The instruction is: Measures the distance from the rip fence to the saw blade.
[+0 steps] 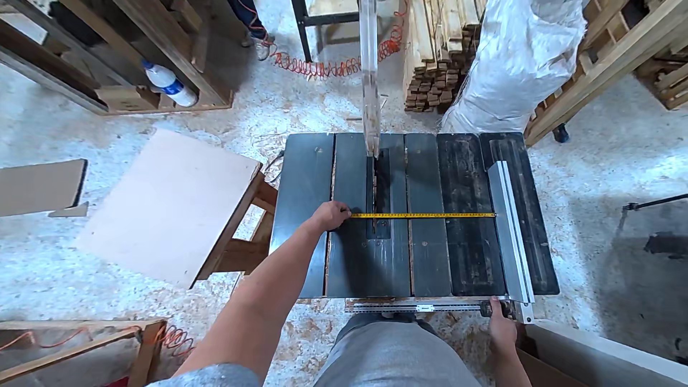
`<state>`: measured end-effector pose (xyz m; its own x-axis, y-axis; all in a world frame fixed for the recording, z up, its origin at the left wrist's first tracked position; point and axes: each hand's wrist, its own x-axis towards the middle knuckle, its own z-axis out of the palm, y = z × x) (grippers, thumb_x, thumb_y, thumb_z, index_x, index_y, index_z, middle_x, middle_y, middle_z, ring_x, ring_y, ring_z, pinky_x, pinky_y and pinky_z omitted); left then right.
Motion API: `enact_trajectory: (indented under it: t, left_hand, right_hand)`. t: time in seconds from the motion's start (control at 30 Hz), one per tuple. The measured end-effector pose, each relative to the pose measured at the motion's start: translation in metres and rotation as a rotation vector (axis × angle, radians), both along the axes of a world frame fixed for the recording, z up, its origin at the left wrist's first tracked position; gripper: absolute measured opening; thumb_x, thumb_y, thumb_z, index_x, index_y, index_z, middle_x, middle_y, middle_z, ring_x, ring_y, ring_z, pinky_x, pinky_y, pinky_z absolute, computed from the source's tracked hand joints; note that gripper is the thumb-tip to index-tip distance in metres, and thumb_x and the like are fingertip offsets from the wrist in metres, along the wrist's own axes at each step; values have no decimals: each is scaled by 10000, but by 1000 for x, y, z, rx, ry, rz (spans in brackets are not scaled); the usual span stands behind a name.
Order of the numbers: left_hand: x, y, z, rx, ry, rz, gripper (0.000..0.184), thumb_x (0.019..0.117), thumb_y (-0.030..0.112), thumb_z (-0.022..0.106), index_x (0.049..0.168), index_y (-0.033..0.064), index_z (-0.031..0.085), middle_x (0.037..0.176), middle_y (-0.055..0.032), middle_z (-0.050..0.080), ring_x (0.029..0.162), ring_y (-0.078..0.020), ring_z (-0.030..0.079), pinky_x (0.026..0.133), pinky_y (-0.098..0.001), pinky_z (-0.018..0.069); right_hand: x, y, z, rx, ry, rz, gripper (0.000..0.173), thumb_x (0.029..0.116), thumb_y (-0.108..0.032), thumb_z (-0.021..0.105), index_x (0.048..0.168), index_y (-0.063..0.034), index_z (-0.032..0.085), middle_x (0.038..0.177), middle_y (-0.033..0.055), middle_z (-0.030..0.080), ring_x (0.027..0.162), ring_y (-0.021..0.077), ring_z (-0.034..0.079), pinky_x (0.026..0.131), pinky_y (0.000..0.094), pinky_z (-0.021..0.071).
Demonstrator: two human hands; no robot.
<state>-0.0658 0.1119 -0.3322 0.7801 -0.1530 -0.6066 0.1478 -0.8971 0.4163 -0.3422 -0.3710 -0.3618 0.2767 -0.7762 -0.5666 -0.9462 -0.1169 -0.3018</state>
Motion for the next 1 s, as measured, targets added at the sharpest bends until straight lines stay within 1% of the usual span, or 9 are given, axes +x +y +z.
enact_trajectory:
  t: [0.07,0.2,0.33,0.4,0.57,0.73,0.83,0.93,1.0]
  left_hand:
    - [0,1,0,-10,2,10,333,1091,326,501,1168,86,719,1041,-188,723,983,-356,702,911,-615,530]
    - [1,2,0,-17,11,9,329,1091,323,498,1162,89,719,1026,-181,722,965,-348,702,904,-607,534]
    - [1,3,-1,-24,2,3,329,1088,327,507,1167,91,724,1049,-186,726,1000,-362,699,928,-622,521]
    - [0,4,0,-46,-4,21,328,1082,322,516,1168,84,725,1036,-192,728,974,-367,708,909,-635,534]
    - [0,4,0,-40,12,30,325,1085,314,512,1171,82,722,1023,-189,727,963,-350,708,913,-614,535]
    - [2,5,0,-46,18,27,323,1082,316,520,1170,77,719,1001,-185,724,931,-342,709,893,-601,545]
    - [4,5,0,-41,23,5,323,1084,317,518,1177,81,719,1030,-182,724,986,-346,698,933,-605,523]
    - [5,6,-1,-39,29,7,316,1081,316,522,1161,86,723,1035,-176,725,993,-341,699,931,-607,526]
    - [5,6,1,-38,39,1,316,1082,319,522,1156,88,724,1030,-174,723,995,-337,697,929,-607,524]
  right_hand:
    - [-1,-1,-4,5,-14,-7,886,939,-724,549,1308,79,604,1255,318,630,1218,431,592,1009,612,450]
    - [0,5,0,-17,-18,-24,872,939,-708,570,1348,61,584,1282,306,632,1259,420,586,1040,604,443]
    - [-6,3,-7,3,-101,-25,838,943,-671,603,1332,72,587,1228,314,643,1196,421,606,1012,607,455]
    - [-9,0,-9,6,-118,-24,838,926,-676,624,1308,70,606,1197,306,657,1165,418,623,990,613,469]
    - [-5,5,-6,-20,-73,-16,841,923,-704,602,1288,52,631,1178,295,668,1153,413,630,973,610,474]
    - [-12,-3,-11,28,-125,-3,827,922,-678,630,1314,50,606,1188,296,658,1149,407,622,983,605,464]
    - [-13,-1,-13,-10,-120,-1,829,917,-693,623,1294,45,617,1151,282,670,1108,399,639,952,605,482]
    - [-7,7,-7,-42,-84,-15,843,928,-700,599,1313,50,608,1195,293,664,1174,412,626,989,606,469]
    - [-8,7,-9,-38,-80,-25,845,927,-698,602,1319,50,601,1192,295,662,1163,415,626,982,607,470]
